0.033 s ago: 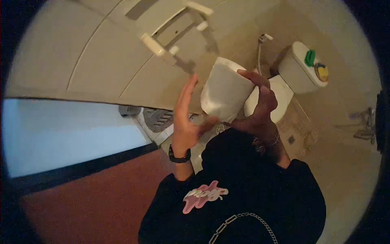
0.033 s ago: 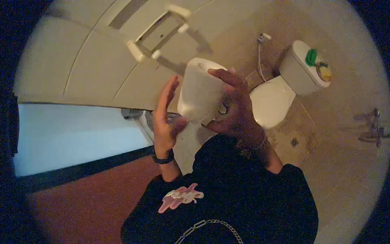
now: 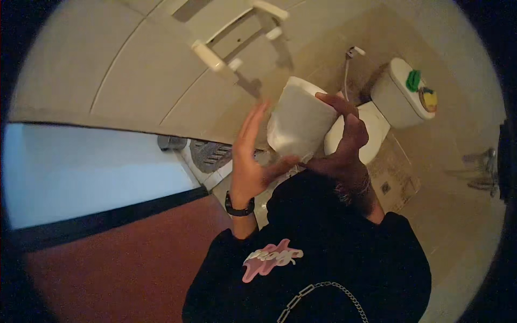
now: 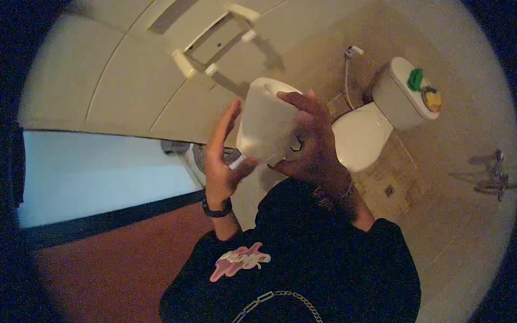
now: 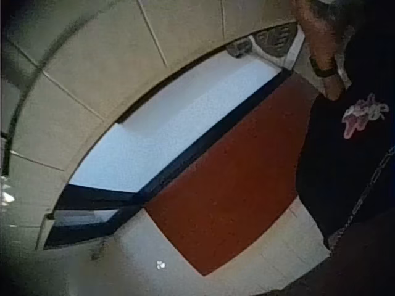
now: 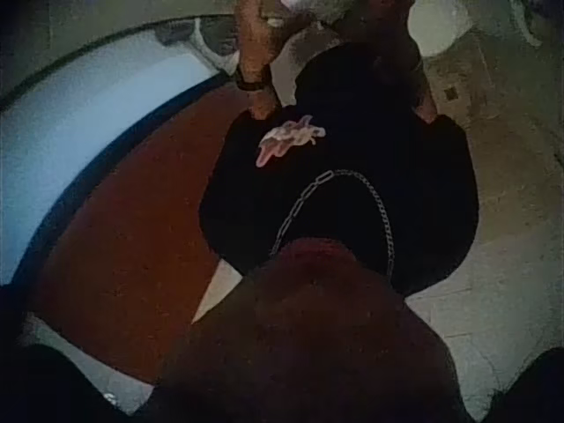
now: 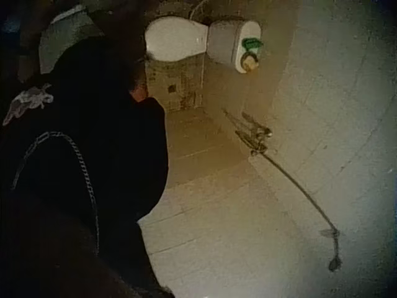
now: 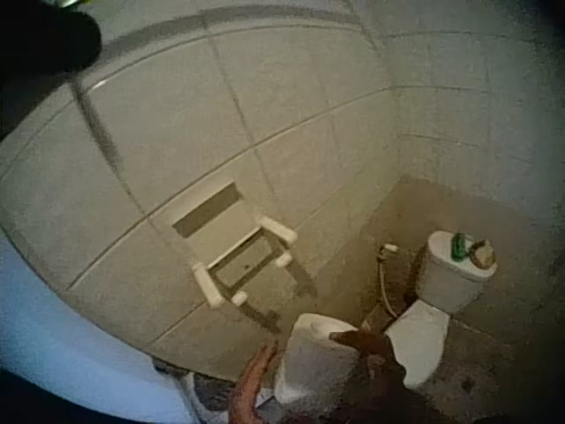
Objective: The person cleans a bathroom sink and toilet using a sponge and a small bowl. They scrub the sink basin and faucet, then wipe the toilet tank and lid. Finally, they remove a roll of toilet paper from the holder, unroll a section, and place the roll back on the holder.
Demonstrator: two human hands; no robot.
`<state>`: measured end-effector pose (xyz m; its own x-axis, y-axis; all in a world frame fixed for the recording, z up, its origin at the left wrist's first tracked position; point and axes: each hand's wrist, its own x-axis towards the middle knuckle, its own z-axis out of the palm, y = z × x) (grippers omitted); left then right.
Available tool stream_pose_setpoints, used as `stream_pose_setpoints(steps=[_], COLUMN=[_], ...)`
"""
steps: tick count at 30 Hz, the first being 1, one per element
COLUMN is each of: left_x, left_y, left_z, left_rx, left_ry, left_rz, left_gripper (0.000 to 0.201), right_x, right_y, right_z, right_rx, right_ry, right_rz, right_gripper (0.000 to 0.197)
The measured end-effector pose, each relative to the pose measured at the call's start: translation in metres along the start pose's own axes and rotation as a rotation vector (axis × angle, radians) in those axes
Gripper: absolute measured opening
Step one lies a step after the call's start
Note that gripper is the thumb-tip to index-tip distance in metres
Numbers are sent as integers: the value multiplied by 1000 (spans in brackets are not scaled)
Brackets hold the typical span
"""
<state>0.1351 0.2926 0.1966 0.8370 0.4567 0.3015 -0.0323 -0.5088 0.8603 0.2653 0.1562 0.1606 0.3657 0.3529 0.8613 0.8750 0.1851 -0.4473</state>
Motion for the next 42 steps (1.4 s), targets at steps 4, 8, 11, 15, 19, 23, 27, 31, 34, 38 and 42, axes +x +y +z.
stream_pose_setpoints(steps=[4, 8, 11, 15, 19, 23, 27, 31, 34, 38, 42], left_x=[-14, -28, -38, -43, -48, -60, -71, -73, -70, -70, -67], left_y=[15, 10, 1, -18, -51, -70, -64, -52, -46, -52, -72], left_z=[0, -3, -5, -11, -16, -13, -16, -26, -27, -22, -23], left_rx=[192, 305, 169, -324, -892, -1072, -1048, -1027, -941, -808, -828], left_ry=[51, 137, 164, 142, 159, 62, 133, 260, 400, 567, 580], left_rz=[50, 80, -26, -197, -285, -400, -445, -359, -213, -145, -38], left_gripper=[83, 74, 71, 68, 71, 75, 73, 80, 89, 98, 101], right_x=[-7, -9, -2, 1, 15, 14, 25, 35, 23, 23, 26], right_y=[-1, -15, -34, -35, -36, -33, -38, -51, -60, -67, -69], right_z=[17, 20, 20, 21, 20, 31, 43, 36, 40, 49, 49], right_rx=[96, 47, -49, -22, 104, 314, 320, 230, 212, 221, 290], right_ry=[-12, -123, -252, -328, -503, -531, -510, -462, -421, -376, -362], right_rz=[-9, 127, 245, 238, 230, 160, 78, 70, 154, 176, 260], right_gripper=[102, 107, 110, 108, 114, 118, 110, 88, 67, 58, 57])
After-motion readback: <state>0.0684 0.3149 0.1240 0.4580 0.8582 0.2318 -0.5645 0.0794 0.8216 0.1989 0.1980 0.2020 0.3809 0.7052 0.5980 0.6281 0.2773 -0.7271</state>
